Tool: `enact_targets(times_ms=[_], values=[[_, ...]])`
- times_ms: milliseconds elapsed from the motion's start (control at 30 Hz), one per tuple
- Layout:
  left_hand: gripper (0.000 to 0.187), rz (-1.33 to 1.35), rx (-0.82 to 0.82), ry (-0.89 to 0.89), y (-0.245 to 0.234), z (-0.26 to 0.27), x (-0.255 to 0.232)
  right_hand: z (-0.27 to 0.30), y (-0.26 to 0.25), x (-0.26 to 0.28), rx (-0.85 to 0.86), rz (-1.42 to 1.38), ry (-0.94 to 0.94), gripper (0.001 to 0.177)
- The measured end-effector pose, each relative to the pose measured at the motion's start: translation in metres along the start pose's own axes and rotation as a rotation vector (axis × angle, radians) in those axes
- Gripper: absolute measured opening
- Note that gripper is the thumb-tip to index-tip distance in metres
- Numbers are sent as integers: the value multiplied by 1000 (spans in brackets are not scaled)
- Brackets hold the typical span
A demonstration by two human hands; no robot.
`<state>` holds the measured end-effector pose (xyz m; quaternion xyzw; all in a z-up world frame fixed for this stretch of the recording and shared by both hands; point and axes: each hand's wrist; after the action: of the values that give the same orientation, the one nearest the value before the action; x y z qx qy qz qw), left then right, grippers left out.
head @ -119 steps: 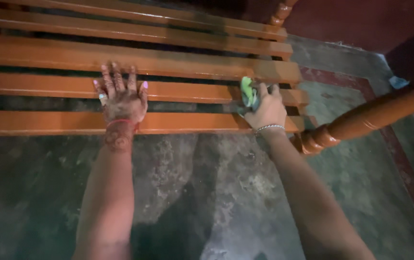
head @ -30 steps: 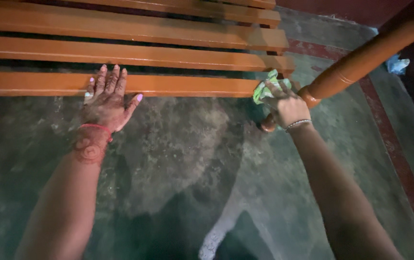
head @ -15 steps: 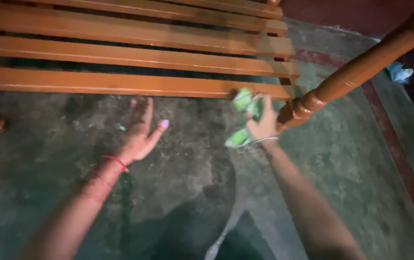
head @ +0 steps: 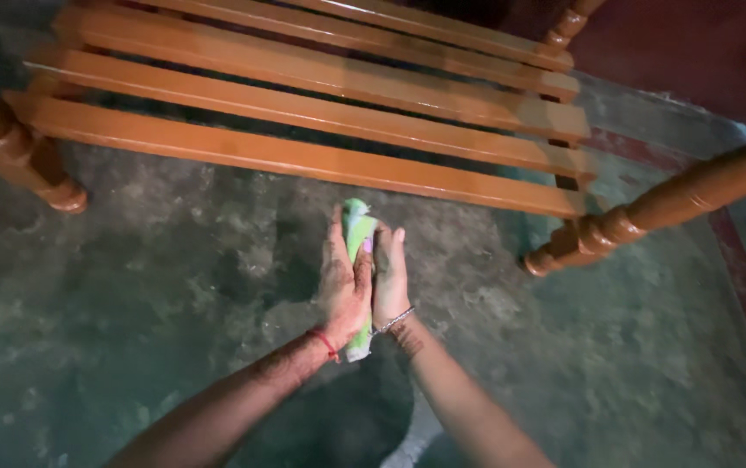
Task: The person wipes the legs, lower slats, and tabletop of a wooden table using a green cloth. They spray the cloth with a green spray bottle and continue wiping the table surfaces.
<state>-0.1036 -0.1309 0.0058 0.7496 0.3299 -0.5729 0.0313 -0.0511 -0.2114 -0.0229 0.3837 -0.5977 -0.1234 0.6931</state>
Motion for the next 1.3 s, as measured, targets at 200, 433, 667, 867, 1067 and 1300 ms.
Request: enact_targets(times_ms=[200,433,667,867,1067,1300], values=[[69,-833,207,351,-30,-38,37,-58,-6,20,-67,933,-454,64],[55,-1237,-53,1060,-40,-83,92,-106,-7,73,316,1632,-37,58],[54,-1229,24,1157,-50,-114,97,-97,-12,67,339,1720,-218,99],[45,-1105,83,1106,-58,-120,109,-93,-8,67,332,1750,-281,99],[50,-1251,19,1086,-97,-123,130,-92,1,69,296,1814,-282,99],[47,-1303,-5,1084,-137,-128,131,-106,54,48,208,2102,-112,91]])
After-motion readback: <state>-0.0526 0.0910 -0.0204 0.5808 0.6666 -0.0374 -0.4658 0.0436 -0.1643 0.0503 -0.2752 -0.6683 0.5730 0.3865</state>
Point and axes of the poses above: each hand's wrist, its own z-axis away from the middle knuckle, its own y-axis out of the palm, x = y × z, and after that the axes turned 9 degrees about -z, right-handed
